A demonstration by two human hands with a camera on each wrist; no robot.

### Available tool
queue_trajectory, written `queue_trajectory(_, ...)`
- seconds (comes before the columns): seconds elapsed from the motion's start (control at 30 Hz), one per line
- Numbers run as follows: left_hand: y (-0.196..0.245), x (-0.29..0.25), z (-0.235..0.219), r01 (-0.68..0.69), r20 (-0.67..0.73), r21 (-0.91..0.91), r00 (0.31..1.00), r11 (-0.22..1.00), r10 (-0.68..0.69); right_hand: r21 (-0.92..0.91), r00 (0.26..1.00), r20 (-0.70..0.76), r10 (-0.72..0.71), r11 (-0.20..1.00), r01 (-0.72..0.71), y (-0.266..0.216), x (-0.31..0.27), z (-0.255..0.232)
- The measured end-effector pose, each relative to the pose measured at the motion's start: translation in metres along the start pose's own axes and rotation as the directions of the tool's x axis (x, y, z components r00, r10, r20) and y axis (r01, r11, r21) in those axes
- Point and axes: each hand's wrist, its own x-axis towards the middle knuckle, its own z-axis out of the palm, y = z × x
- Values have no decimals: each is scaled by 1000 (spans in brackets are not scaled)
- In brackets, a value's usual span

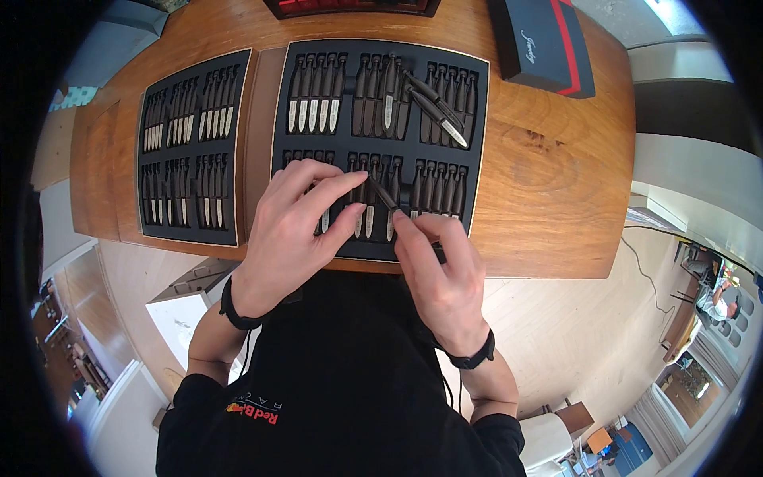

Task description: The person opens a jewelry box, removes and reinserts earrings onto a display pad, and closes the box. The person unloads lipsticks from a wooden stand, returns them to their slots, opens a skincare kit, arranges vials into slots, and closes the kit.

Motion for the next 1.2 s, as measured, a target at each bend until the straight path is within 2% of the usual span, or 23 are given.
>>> queue_trajectory(0.13,1,-4,3,-8,-23,12,1000,1000,8,0,998,-37,-43,999,43,-1,-5,0)
queue_trajectory(0.37,-1,-2,5,-46,-5,23,999,999,46,-9,998,-66,-24,1000,23,3,2,4)
queue_trajectory(0.57,-1,-2,4,-28,-15,17,999,999,28,15,1000,12,0,1000,0,-2,8,4)
queue_trajectory(0.67,0,0,2,-48,23,45,999,998,47,67,996,75,-48,997,43,-4,12,5)
queue_trajectory(0.73,1,1,1,-105,96,132,991,986,93,56,994,94,-62,997,57,-3,11,8)
queue_trajectory(0.93,-3,3,3,-145,104,168,986,975,129,118,983,179,-51,993,30,4,16,3)
queue_trajectory(1.2,-2,4,6,-174,127,205,980,963,150,124,983,163,-82,990,62,15,4,4)
